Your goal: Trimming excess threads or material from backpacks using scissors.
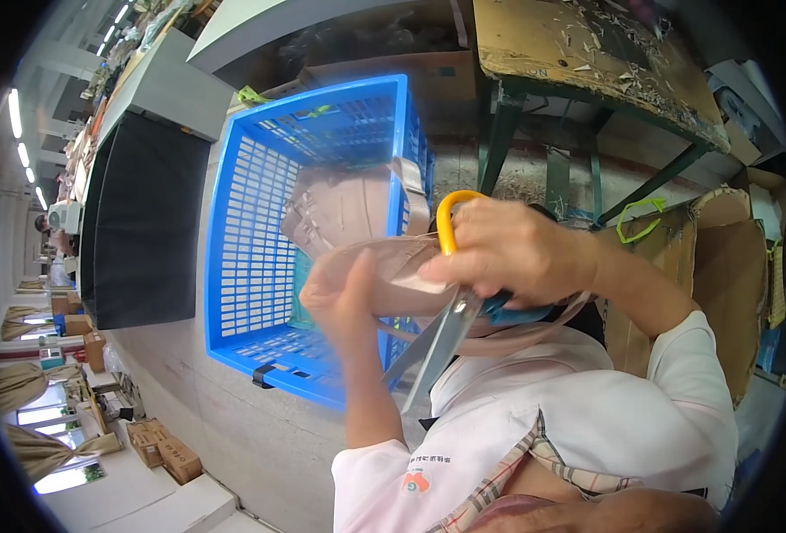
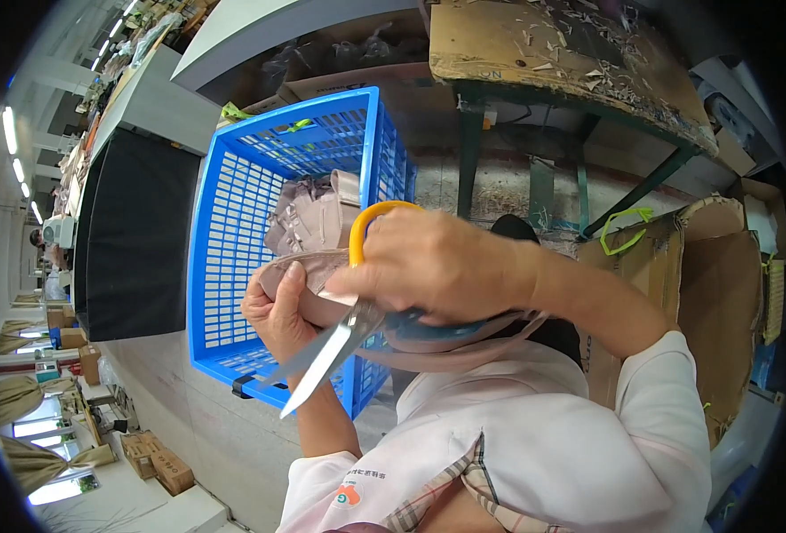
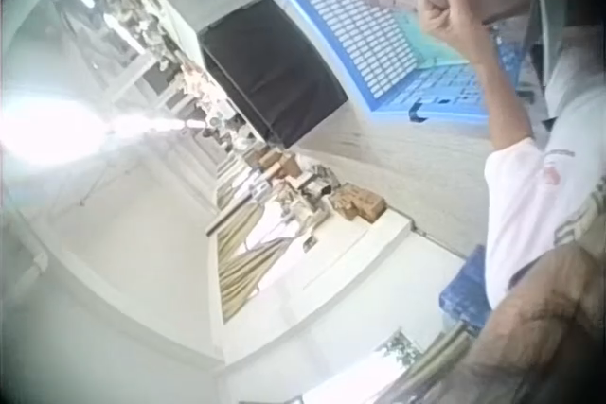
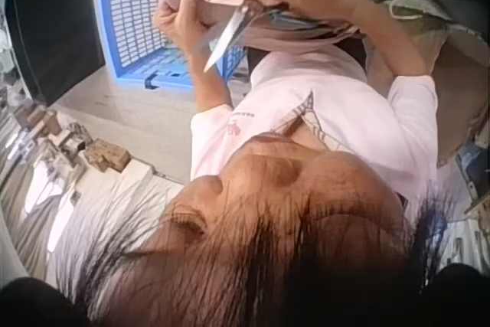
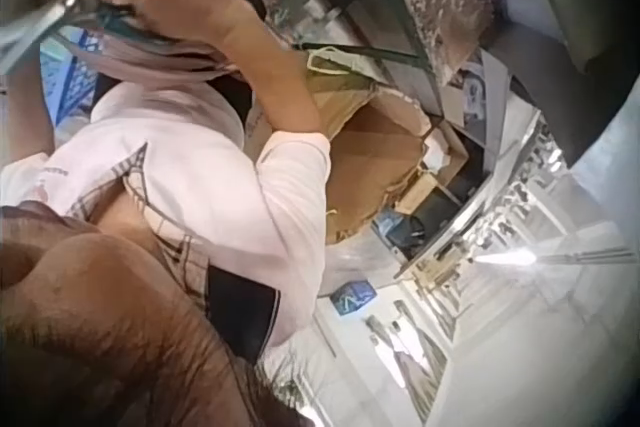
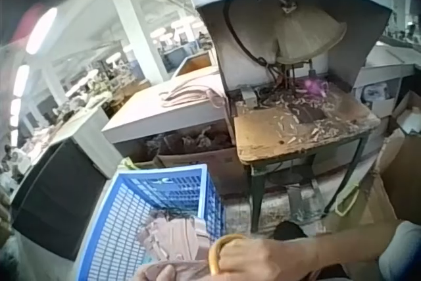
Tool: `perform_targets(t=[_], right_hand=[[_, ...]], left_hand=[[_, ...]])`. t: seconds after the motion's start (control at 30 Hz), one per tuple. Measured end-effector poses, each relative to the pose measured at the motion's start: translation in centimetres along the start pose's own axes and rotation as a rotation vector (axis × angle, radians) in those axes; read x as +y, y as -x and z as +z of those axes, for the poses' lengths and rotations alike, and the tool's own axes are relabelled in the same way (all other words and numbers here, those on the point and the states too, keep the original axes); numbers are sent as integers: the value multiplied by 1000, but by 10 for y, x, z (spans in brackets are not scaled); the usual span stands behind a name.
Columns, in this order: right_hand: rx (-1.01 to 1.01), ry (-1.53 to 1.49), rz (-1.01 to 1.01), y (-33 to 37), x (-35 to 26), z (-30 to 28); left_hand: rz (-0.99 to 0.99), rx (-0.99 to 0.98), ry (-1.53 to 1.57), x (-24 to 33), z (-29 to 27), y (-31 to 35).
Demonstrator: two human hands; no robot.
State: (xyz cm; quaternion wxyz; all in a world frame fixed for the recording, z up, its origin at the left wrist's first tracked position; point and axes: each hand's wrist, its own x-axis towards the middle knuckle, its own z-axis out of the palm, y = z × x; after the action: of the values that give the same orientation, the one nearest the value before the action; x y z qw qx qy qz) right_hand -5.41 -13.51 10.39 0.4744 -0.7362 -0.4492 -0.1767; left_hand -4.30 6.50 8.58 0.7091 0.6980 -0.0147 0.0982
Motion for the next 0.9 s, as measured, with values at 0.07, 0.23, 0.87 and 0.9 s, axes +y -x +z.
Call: perform_targets(t=[0.07,0.23,0.87,0.9], right_hand=[[70,266,-28,0,-5,10],[239,17,168,-42,5,-13],[-269,555,-332,-11,-20,69],[-302,542,-294,-5,-17,70]], left_hand=[[-10,-84,97,-1,1,-3],[63,-399,-2,0,-11,-4],[-227,-375,747,-42,-16,8],[-193,-302,368,-49,-25,4]])
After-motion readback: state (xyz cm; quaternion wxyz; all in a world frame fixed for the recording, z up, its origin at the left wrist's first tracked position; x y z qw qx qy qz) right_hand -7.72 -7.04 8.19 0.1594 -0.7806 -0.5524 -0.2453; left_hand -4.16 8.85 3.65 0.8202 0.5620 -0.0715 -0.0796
